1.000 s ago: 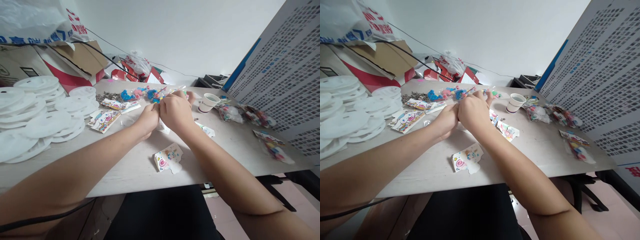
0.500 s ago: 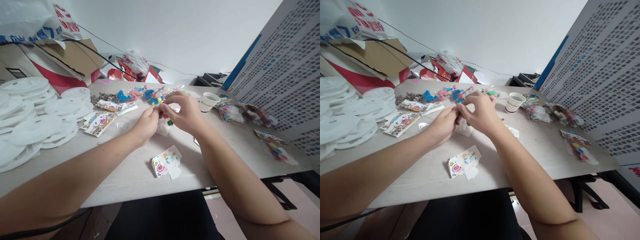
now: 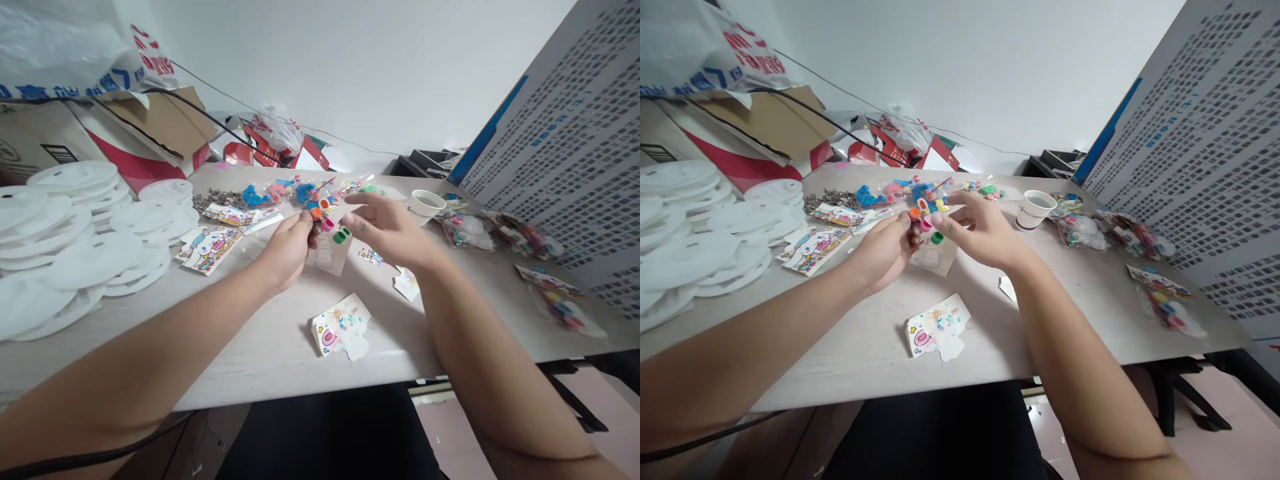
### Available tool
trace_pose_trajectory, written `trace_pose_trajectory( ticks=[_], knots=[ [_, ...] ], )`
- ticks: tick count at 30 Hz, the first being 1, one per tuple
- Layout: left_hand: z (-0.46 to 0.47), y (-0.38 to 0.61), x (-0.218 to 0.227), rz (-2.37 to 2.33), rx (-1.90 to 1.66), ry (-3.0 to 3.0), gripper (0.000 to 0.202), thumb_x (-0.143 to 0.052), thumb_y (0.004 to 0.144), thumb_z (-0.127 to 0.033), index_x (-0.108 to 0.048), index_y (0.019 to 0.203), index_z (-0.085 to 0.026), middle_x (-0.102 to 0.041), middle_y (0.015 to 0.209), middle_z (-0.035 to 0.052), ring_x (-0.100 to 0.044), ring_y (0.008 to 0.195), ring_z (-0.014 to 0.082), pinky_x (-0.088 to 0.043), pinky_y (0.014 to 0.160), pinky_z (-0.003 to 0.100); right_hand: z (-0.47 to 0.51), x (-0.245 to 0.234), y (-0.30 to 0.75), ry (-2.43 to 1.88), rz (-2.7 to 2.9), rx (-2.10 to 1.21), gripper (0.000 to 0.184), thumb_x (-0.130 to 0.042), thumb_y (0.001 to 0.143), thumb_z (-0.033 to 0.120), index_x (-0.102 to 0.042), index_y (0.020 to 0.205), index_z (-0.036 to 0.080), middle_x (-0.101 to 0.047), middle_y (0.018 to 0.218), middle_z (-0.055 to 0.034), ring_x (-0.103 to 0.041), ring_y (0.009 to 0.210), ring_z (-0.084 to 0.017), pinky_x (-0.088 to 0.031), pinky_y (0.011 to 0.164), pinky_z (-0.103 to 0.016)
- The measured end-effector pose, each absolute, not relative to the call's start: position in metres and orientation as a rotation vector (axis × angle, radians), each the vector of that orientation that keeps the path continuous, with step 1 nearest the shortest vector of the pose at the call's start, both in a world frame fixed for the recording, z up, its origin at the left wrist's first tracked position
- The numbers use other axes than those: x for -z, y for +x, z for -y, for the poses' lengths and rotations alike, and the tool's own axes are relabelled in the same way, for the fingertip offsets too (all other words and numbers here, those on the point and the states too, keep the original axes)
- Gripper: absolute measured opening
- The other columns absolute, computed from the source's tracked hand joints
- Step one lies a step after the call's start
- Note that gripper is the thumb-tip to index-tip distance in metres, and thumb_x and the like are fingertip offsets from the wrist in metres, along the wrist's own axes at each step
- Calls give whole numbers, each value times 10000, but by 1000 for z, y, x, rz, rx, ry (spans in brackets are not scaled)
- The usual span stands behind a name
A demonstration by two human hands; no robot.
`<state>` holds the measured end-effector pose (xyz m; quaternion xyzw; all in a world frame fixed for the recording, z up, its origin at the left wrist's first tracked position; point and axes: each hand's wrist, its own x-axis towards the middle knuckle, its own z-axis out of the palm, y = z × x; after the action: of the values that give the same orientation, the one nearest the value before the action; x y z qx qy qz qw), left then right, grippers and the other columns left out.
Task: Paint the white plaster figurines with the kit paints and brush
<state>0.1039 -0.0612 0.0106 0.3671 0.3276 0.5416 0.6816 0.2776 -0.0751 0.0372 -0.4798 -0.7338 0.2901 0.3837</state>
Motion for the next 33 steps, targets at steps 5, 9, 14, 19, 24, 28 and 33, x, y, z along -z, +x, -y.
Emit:
trace_pose_trajectory(
  ticks=[5, 9, 14, 19, 24, 28, 33],
  knots=[
    [55, 97, -6, -806, -1265, 910, 268, -437, 996, -220, -550, 759, -172, -509, 703, -1, -445, 597, 89, -392, 603, 216, 71, -31, 275, -1182, 1963, -677, 482, -804, 746, 439, -698, 1094, 123, -716, 983, -95, -638, 834, -171, -507, 728, -313],
    [44, 86, -2, -989, -1198, 1185, 281, -424, 985, -287, -579, 775, -183, -599, 793, 46, -514, 669, 127, -427, 656, 261, 61, -29, 275, -1211, 2035, -592, 285, -739, 807, 357, -739, 974, 126, -719, 849, -60, -607, 723, -137, -486, 678, -301],
    [36, 55, -14, -1609, -751, 1932, 235, -516, 874, -345, -687, 972, -216, -711, 974, 96, -625, 894, 258, -461, 799, 375, 48, -23, 289, -1324, 2007, -507, 260, -736, 782, 313, -747, 966, 130, -737, 877, -81, -632, 751, -160, -517, 702, -319],
    [51, 53, -16, -1703, -339, 2374, 340, -563, 801, -429, -694, 1028, -214, -720, 989, 121, -645, 924, 331, -484, 759, 429, 37, -14, 298, -1335, 2010, -498, 297, -734, 758, 280, -740, 1015, 133, -743, 920, -104, -651, 780, -187, -546, 733, -359],
    [57, 68, -4, -1695, -168, 2511, 380, -507, 821, -441, -719, 969, -163, -715, 982, 171, -630, 999, 371, -492, 820, 466, 29, -8, 297, -1422, 1956, -384, 269, -734, 733, 248, -735, 972, 125, -739, 898, -98, -635, 760, -182, -553, 769, -379],
    [54, 70, 1, -1709, -160, 2472, 308, -512, 815, -411, -724, 836, -190, -694, 787, 133, -638, 878, 337, -485, 726, 421, 28, -8, 297, -1435, 1959, -358, 255, -723, 739, 251, -734, 965, 132, -740, 878, -93, -630, 744, -176, -555, 755, -363],
    [55, 68, 4, -1678, -337, 2389, 270, -589, 781, -379, -578, 566, -218, -539, 582, 99, -611, 760, 322, -433, 661, 402, 31, -11, 294, -1336, 1868, -317, 297, -690, 789, 311, -713, 1038, 152, -738, 950, -92, -648, 803, -188, -547, 758, -361]
  ],
)
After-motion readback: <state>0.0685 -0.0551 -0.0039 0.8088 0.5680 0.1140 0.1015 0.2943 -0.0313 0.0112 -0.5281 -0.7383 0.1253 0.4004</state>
